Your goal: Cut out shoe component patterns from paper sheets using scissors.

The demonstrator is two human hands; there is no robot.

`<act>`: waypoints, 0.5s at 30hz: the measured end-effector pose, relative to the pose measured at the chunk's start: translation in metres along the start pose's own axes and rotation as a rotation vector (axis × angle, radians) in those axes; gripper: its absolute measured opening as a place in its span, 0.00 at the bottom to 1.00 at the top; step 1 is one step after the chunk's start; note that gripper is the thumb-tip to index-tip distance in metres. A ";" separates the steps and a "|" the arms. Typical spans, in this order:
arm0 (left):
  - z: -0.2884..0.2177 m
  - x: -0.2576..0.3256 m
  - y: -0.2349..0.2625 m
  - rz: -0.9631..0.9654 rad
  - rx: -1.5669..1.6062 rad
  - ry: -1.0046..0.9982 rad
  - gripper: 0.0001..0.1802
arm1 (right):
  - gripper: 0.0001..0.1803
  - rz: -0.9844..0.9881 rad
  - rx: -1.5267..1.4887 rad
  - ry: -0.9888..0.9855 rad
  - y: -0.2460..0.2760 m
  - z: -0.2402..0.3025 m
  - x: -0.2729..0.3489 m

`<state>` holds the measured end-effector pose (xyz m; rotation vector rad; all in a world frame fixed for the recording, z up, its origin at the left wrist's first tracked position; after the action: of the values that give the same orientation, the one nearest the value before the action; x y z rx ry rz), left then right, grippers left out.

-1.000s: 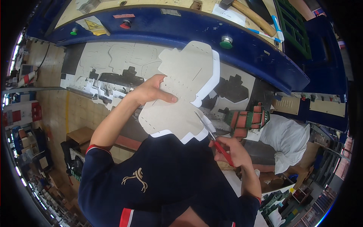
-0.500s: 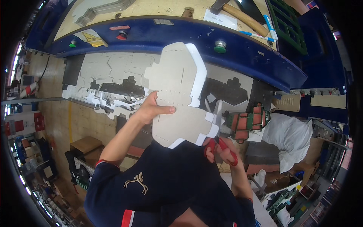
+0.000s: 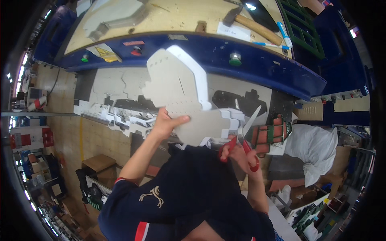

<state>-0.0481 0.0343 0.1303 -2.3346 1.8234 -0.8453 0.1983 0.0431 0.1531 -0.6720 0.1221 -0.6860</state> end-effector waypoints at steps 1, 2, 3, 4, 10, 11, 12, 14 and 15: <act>-0.004 0.000 -0.001 0.006 -0.017 -0.011 0.22 | 0.54 -0.091 0.261 -0.064 0.018 -0.007 -0.001; -0.008 0.001 0.000 -0.048 -0.157 -0.035 0.21 | 0.53 -0.076 0.271 -0.043 0.013 -0.007 -0.007; -0.010 0.003 0.001 -0.103 -0.285 -0.057 0.21 | 0.53 -0.063 0.288 -0.030 0.010 -0.003 -0.009; -0.010 0.002 0.004 -0.114 -0.351 -0.053 0.22 | 0.51 0.007 -0.050 -0.074 -0.001 -0.004 -0.010; -0.026 -0.005 -0.002 -0.033 0.157 -0.093 0.23 | 0.38 -0.323 0.500 0.124 0.056 0.023 -0.009; -0.024 -0.006 -0.001 -0.047 0.226 -0.052 0.23 | 0.38 -0.326 0.498 0.128 0.055 0.022 -0.009; -0.020 -0.006 -0.002 -0.014 0.204 -0.020 0.23 | 0.38 -0.329 0.259 0.104 0.054 0.016 -0.009; -0.020 -0.010 -0.004 0.022 0.180 0.016 0.24 | 0.38 -0.256 0.212 0.108 0.055 0.013 -0.016; -0.017 -0.011 -0.008 0.056 0.159 0.055 0.25 | 0.38 -0.212 0.283 0.109 0.051 0.019 -0.021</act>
<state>-0.0504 0.0519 0.1435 -2.1746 1.7609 -1.0159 0.2158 0.0949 0.1346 -0.3779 0.0523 -0.9245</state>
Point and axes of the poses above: each hand's wrist, its own x-axis away from the middle knuckle, its own y-axis out of the back of the hand, z = x × y, the point moved 9 cm from there along -x, towards the middle knuckle, and after that the axes turned 5 degrees about y, right-handed, at the moved point
